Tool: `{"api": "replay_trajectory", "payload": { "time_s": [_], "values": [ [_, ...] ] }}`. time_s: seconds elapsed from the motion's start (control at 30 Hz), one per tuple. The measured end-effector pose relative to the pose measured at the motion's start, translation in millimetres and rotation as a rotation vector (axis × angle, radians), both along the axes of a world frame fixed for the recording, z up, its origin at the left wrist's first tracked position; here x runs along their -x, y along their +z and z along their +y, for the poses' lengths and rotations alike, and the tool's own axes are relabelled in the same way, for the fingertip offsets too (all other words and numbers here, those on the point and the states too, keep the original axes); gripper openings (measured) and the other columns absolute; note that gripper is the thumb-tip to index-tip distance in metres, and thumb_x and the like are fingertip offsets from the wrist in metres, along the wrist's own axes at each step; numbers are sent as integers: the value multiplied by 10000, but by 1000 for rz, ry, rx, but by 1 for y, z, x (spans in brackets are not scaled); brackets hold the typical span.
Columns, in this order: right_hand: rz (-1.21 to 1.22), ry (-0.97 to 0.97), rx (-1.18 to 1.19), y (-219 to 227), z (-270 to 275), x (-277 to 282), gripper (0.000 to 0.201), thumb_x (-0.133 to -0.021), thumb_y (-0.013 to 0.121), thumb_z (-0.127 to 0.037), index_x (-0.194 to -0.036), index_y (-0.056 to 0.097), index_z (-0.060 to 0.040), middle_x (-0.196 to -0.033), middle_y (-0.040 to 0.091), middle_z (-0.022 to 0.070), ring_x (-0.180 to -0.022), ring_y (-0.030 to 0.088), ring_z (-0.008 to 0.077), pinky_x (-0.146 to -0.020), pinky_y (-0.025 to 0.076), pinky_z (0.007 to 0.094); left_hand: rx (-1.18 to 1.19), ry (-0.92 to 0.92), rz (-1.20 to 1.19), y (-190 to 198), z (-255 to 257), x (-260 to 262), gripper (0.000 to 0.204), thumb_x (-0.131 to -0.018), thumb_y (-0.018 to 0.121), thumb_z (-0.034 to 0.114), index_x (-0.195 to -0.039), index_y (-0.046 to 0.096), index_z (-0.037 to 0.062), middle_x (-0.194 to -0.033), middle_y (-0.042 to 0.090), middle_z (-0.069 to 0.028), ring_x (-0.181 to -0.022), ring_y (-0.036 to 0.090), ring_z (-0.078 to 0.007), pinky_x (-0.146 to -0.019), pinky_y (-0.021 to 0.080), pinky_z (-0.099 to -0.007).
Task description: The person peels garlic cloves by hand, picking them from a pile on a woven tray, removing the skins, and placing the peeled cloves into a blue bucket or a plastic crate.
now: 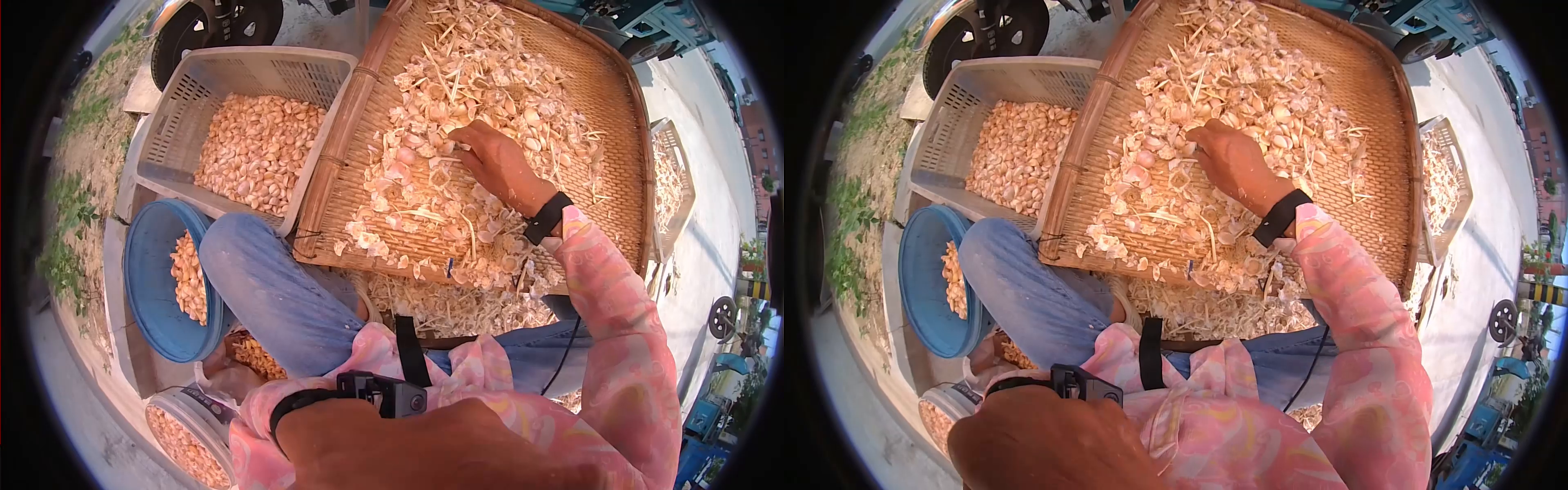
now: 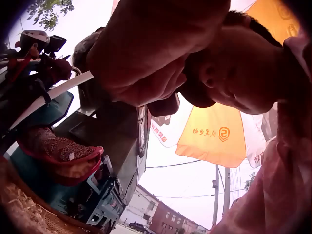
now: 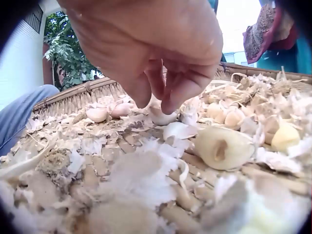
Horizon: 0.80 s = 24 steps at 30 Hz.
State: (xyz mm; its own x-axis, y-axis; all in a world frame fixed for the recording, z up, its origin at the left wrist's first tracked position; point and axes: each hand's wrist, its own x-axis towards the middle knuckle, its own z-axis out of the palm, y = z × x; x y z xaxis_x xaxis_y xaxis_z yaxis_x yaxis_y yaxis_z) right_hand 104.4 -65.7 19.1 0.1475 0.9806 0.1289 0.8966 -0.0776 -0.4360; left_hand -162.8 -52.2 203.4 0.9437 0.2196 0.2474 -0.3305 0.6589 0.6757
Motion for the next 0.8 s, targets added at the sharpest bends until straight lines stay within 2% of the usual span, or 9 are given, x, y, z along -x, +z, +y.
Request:
{"api": "replay_trajectory", "payload": {
  "time_s": [0.07,0.1,0.13,0.2,0.33,0.53,0.63,0.77,0.8],
  "values": [
    [-57,14,88,-8,17,9,219,-796,570,-95,-1007,566,-36,-936,582,139,-792,579,341,-696,463,404,-457,551,159,-5,36,1,210,-917,456,126,-994,537,-52,-751,485,-67,-676,477,-81,-577,358,-203],
    [-86,21,132,-13,22,11,226,-792,574,-107,-1006,564,-35,-923,585,139,-783,578,347,-695,462,411,-720,828,415,-13,61,2,224,-916,472,144,-1037,556,-25,-847,522,-48,-757,488,-78,-628,356,-191],
    [-67,21,108,-19,22,9,235,-790,573,-115,-1009,559,-31,-902,587,143,-777,577,347,-694,460,411,-905,1010,754,-28,83,1,244,-899,523,159,-1080,569,3,-955,560,-37,-837,510,-91,-713,382,-203],
    [-35,24,58,-29,23,7,255,-785,570,-130,-1015,548,-24,-861,590,151,-764,577,347,-692,456,411,-1205,1093,758,-72,124,12,246,-875,550,128,-1080,577,-6,-853,594,-63,-850,555,-149,-673,449,-250],
    [122,-72,67,-15,-7,4,220,-809,536,-123,-997,537,-9,-766,574,137,-686,568,276,-630,449,360,-1187,651,657,-104,110,-59,181,-819,564,89,-953,605,-26,-826,608,-179,-798,615,-297,-710,483,-347],
    [622,-329,229,27,-72,5,151,-856,483,-108,-956,537,-10,-686,500,12,-599,463,85,-525,382,240,-1810,450,854,-192,101,-185,109,-736,530,35,-798,603,-16,-834,610,-218,-815,598,-385,-686,473,-429],
    [837,-449,212,21,-96,0,141,-893,466,-122,-922,547,-10,-685,483,-27,-602,434,53,-521,356,212,-1834,326,848,-200,99,-194,136,-712,518,15,-813,607,-8,-848,615,-217,-841,595,-401,-708,475,-432],
    [742,-350,57,-12,-101,-7,143,-904,492,-150,-923,552,-22,-685,483,-24,-611,438,50,-540,369,203,-1949,192,933,-191,89,-185,159,-700,572,57,-837,617,-9,-854,635,-189,-816,617,-367,-698,486,-447],
    [785,-370,21,-8,-99,-5,138,-904,488,-143,-901,543,-17,-685,488,-12,-610,438,61,-546,375,217,-1842,262,920,-192,90,-181,188,-703,581,68,-872,611,-8,-863,634,-188,-807,618,-361,-700,484,-449]
  ]
}}
